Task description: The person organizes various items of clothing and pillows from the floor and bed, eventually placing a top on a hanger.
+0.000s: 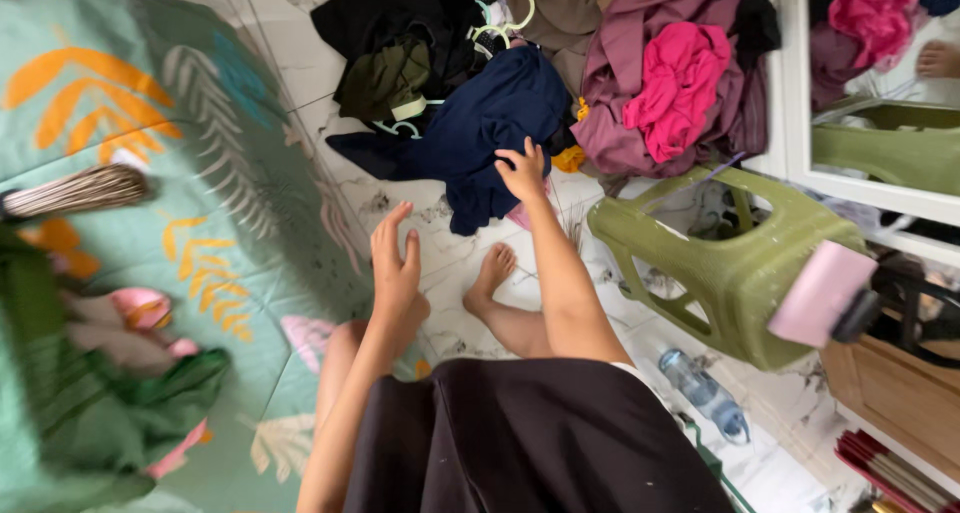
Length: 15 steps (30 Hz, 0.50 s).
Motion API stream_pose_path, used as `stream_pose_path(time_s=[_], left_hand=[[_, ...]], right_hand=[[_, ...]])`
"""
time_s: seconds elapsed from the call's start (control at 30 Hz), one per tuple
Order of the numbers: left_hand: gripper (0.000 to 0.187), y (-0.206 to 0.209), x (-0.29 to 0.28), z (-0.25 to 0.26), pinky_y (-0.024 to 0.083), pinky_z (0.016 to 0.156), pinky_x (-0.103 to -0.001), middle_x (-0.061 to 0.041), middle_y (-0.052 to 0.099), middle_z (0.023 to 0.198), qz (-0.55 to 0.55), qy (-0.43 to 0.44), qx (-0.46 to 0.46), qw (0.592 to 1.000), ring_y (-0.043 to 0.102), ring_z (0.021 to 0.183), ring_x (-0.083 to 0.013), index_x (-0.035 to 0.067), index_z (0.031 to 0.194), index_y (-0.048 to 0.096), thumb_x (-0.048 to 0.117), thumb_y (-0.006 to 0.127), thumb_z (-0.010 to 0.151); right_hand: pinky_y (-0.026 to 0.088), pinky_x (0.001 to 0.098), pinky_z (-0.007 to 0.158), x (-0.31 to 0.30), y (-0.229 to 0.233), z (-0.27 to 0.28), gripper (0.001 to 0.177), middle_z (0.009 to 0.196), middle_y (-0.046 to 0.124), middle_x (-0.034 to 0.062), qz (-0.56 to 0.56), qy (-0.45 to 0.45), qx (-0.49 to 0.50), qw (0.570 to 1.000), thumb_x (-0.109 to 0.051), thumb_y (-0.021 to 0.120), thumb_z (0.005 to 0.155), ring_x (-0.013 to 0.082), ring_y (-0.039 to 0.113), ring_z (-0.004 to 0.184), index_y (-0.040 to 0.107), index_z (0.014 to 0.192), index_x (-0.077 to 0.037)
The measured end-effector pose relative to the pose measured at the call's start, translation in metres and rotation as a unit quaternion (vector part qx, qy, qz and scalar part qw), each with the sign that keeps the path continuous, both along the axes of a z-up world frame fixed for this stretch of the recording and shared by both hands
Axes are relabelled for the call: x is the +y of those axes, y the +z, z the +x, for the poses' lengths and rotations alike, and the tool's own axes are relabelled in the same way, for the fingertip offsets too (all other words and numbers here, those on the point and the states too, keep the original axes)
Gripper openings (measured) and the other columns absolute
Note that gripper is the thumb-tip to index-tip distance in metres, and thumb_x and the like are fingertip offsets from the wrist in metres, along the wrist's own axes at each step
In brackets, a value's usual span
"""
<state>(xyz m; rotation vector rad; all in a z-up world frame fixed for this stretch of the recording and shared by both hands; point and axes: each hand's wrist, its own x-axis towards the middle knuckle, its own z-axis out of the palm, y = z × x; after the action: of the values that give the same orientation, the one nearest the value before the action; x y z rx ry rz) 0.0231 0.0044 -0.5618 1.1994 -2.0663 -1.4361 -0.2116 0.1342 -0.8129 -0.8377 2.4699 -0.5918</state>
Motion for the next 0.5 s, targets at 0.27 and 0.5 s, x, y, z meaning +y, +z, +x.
stream_pose_path(time_s=[0.27, 0.5], left_hand=[[0.028, -0.072, 0.004, 0.023, 0.038, 0.093, -0.03, -0.01, 0.052, 0.12, 0.16, 0.095, 0.011, 0.982, 0.048, 0.113, -0.0199, 0.004, 0.117, 0.05, 0.006, 0.042, 0.09], [0.024, 0.018, 0.021, 0.058, 0.041, 0.09, -0.027, -0.008, 0.059, 0.111, 0.223, 0.093, 0.015, 0.97, 0.055, 0.103, -0.0165, 0.002, 0.112, 0.053, 0.007, 0.042, 0.091]], right_hand=[[0.021, 0.0503, 0.097, -0.038, -0.064, -0.001, 0.026, 0.111, 0.055, 0.011, 0.051, -0.012, -0.062, 0.997, -0.031, 0.062, 0.08, 0.027, 0.039, 0.118, 0.061, 0.089, -0.007], [0.045, 0.0352, 0.078, -0.033, 0.157, 0.009, 0.026, 0.093, 0.057, 0.0154, -0.177, -0.002, -0.083, 0.981, -0.002, 0.055, 0.078, 0.0314, 0.057, 0.088, 0.048, 0.103, -0.002]])
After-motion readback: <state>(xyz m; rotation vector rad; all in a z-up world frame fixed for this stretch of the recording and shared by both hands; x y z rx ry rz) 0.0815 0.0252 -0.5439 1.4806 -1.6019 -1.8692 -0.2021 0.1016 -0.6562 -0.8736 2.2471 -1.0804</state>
